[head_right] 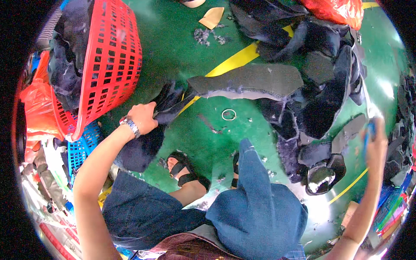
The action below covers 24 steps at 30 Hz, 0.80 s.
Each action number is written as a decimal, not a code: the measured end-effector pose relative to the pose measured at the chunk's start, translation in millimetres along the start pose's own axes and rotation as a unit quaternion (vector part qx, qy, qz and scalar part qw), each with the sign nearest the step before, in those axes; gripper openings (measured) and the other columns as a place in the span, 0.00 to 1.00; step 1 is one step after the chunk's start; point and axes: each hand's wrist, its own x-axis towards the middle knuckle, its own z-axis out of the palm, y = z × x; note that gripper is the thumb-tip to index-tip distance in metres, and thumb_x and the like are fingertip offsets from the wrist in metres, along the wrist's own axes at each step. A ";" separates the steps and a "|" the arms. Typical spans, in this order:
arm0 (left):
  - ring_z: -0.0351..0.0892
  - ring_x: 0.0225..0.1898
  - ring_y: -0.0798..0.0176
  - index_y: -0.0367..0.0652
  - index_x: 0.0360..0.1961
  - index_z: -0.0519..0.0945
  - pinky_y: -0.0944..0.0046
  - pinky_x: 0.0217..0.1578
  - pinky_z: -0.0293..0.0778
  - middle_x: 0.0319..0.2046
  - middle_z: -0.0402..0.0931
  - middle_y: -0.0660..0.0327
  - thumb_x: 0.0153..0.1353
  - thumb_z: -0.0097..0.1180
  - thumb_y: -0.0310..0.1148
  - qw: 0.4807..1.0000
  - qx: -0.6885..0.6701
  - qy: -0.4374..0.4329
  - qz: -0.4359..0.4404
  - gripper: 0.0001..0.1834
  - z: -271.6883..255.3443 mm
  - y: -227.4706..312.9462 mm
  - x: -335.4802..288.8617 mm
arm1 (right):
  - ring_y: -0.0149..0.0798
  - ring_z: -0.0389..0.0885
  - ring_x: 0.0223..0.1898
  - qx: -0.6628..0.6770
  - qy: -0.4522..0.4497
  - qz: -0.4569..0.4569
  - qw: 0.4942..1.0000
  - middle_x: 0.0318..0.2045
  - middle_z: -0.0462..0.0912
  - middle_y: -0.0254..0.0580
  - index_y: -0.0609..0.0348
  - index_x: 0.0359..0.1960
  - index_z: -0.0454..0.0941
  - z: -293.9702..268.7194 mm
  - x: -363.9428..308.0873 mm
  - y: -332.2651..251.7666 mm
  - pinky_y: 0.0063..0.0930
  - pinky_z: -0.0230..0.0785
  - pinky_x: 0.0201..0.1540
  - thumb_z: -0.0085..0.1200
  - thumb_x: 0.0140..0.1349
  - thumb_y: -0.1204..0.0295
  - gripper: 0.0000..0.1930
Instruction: Trim excess foam and fabric material from shoe components using scissors.
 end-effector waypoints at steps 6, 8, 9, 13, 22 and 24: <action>0.75 0.34 0.43 0.38 0.32 0.71 0.50 0.37 0.71 0.28 0.75 0.44 0.40 0.53 0.35 0.999 -0.040 -0.015 0.014 0.17 -4.0 11.1 -13.9 | 0.26 0.68 0.32 0.309 -0.537 -0.162 0.768 0.27 0.69 0.36 0.59 0.37 0.68 175.1 -72.0 -88.2 0.22 0.65 0.32 0.44 0.53 0.42 0.29; 0.75 0.34 0.44 0.38 0.32 0.72 0.52 0.38 0.71 0.29 0.75 0.45 0.40 0.52 0.34 0.999 -0.038 -0.027 0.004 0.16 -6.0 16.2 -18.4 | 0.32 0.69 0.31 0.250 -0.606 -0.117 0.746 0.25 0.70 0.36 0.60 0.31 0.68 194.7 -79.6 -131.6 0.29 0.63 0.35 0.34 0.54 0.37 0.33; 0.75 0.34 0.44 0.38 0.32 0.72 0.52 0.38 0.71 0.29 0.75 0.45 0.40 0.52 0.34 0.999 -0.036 -0.027 0.004 0.16 -5.2 16.8 -19.4 | 0.32 0.69 0.31 0.252 -0.606 -0.118 0.745 0.25 0.70 0.36 0.60 0.31 0.68 200.0 -83.3 -143.6 0.29 0.63 0.35 0.34 0.54 0.37 0.33; 0.74 0.33 0.42 0.37 0.31 0.71 0.50 0.37 0.71 0.27 0.74 0.44 0.39 0.54 0.37 0.998 -0.049 -0.026 0.009 0.19 2.2 11.7 -22.1 | 0.42 0.71 0.27 0.315 -0.507 -0.188 0.780 0.25 0.73 0.41 0.64 0.33 0.68 212.9 -92.9 -179.4 0.36 0.63 0.34 0.34 0.54 0.38 0.34; 0.75 0.34 0.45 0.39 0.35 0.73 0.52 0.37 0.71 0.29 0.75 0.45 0.40 0.54 0.42 0.997 -0.066 -0.048 0.006 0.22 -7.4 5.2 -40.7 | 0.42 0.70 0.31 0.356 -0.471 -0.187 0.785 0.28 0.72 0.49 0.62 0.34 0.68 229.0 -95.5 -182.2 0.35 0.62 0.35 0.40 0.55 0.43 0.29; 0.74 0.35 0.43 0.37 0.37 0.73 0.52 0.38 0.70 0.30 0.74 0.43 0.38 0.54 0.42 0.990 -0.123 -0.052 0.046 0.24 -23.5 2.0 -53.2 | 0.40 0.69 0.30 0.372 -0.443 -0.232 0.782 0.27 0.71 0.47 0.60 0.34 0.68 247.4 -91.7 -158.0 0.34 0.62 0.35 0.40 0.55 0.45 0.27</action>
